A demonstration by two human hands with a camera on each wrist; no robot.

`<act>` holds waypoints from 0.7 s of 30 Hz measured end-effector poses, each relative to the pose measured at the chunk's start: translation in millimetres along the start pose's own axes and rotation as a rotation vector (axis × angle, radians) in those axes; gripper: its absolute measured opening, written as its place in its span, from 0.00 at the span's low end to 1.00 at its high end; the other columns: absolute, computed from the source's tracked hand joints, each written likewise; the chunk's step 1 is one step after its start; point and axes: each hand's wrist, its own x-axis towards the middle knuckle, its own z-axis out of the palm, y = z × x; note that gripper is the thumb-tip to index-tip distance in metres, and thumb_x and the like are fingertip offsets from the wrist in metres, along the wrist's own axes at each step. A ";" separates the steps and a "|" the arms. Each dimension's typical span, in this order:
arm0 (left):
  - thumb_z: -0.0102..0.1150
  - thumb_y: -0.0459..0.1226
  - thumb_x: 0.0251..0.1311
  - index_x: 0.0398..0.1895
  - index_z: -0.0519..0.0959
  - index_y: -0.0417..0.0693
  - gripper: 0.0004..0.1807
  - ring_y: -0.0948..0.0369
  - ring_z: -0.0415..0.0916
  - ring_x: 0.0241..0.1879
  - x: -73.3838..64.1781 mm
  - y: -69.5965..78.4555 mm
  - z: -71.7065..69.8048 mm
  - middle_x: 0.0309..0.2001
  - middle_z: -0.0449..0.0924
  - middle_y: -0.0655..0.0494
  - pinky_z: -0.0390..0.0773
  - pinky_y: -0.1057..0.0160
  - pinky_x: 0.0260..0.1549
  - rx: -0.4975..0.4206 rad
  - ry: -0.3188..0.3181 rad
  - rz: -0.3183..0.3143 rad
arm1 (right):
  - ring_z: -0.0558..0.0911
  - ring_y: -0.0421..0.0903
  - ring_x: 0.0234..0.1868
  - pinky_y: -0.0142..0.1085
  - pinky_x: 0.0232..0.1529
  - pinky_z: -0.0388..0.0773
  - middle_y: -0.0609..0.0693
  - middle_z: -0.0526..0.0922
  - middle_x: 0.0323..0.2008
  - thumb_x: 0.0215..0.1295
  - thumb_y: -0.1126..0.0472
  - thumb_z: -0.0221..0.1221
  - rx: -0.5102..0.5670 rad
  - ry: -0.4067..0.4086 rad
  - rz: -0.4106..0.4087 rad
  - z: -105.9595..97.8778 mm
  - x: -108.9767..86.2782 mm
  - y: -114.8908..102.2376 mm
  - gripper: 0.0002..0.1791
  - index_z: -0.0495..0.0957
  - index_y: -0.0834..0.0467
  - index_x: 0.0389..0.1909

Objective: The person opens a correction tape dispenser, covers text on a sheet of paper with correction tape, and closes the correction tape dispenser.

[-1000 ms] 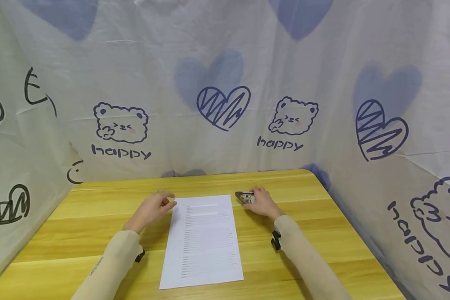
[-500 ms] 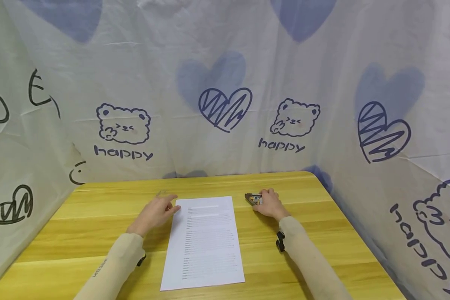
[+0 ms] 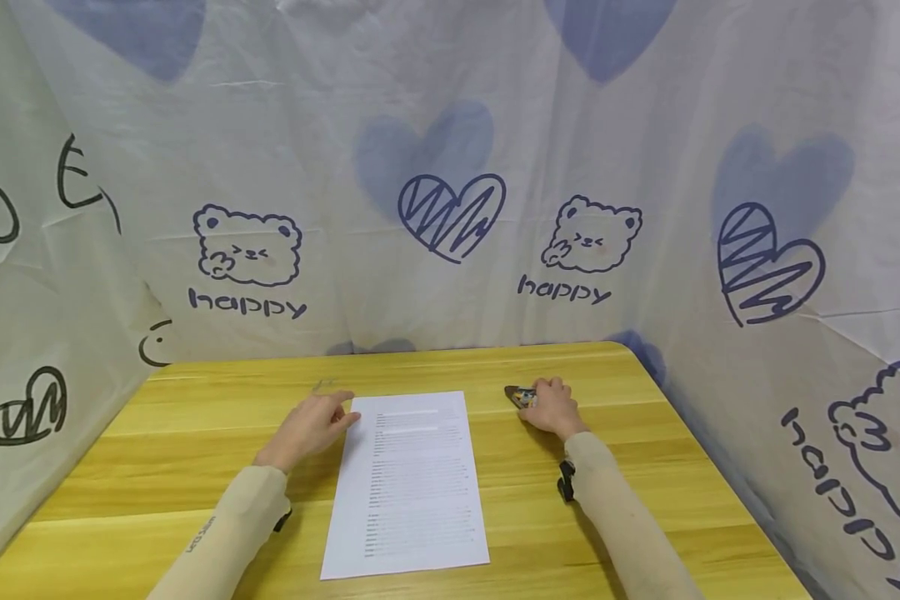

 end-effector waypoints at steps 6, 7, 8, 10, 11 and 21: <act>0.59 0.45 0.67 0.61 0.76 0.41 0.24 0.54 0.81 0.40 -2.7 -1.2 -1.3 0.47 0.84 0.45 0.82 0.54 0.40 0.047 0.025 0.005 | 0.67 0.65 0.55 0.58 0.48 0.67 0.69 0.68 0.56 0.63 0.48 0.61 -0.052 -0.016 0.025 -3.2 0.5 2.2 0.34 0.68 0.66 0.63; 0.59 0.44 0.67 0.60 0.77 0.40 0.23 0.52 0.82 0.44 -3.2 -1.3 -1.7 0.49 0.83 0.44 0.82 0.51 0.44 0.052 0.033 0.010 | 0.67 0.66 0.54 0.58 0.48 0.67 0.69 0.68 0.56 0.63 0.48 0.61 -0.060 -0.016 0.026 -3.8 0.5 2.3 0.35 0.68 0.67 0.63; 0.59 0.44 0.67 0.59 0.77 0.39 0.23 0.50 0.81 0.48 -3.6 -1.1 -2.2 0.51 0.83 0.43 0.82 0.49 0.47 0.053 0.041 0.014 | 0.67 0.66 0.54 0.58 0.48 0.67 0.69 0.69 0.55 0.63 0.48 0.61 -0.061 -0.017 0.030 -4.3 0.5 2.5 0.34 0.68 0.67 0.62; 0.59 0.44 0.67 0.59 0.77 0.39 0.23 0.47 0.80 0.52 -4.0 -1.5 -2.3 0.54 0.81 0.41 0.80 0.47 0.51 0.060 0.053 0.023 | 0.67 0.66 0.54 0.58 0.48 0.67 0.69 0.69 0.55 0.63 0.47 0.61 -0.063 -0.019 0.035 -4.8 0.4 2.8 0.35 0.68 0.67 0.62; 0.59 0.44 0.67 0.59 0.78 0.39 0.22 0.47 0.80 0.52 -4.1 -1.8 -2.1 0.55 0.81 0.41 0.80 0.47 0.51 0.067 0.060 0.027 | 0.67 0.66 0.54 0.58 0.47 0.67 0.69 0.69 0.55 0.63 0.46 0.61 -0.067 -0.019 0.035 -4.9 0.4 3.3 0.35 0.69 0.67 0.62; 0.59 0.50 0.66 0.62 0.74 0.40 0.29 0.43 0.73 0.61 -7.2 -9.9 -2.5 0.59 0.77 0.39 0.73 0.41 0.59 0.145 0.072 0.022 | 0.63 0.72 0.62 0.65 0.54 0.67 0.74 0.64 0.62 0.66 0.44 0.59 -0.086 -0.035 0.024 -6.9 -3.4 -0.8 0.41 0.63 0.68 0.68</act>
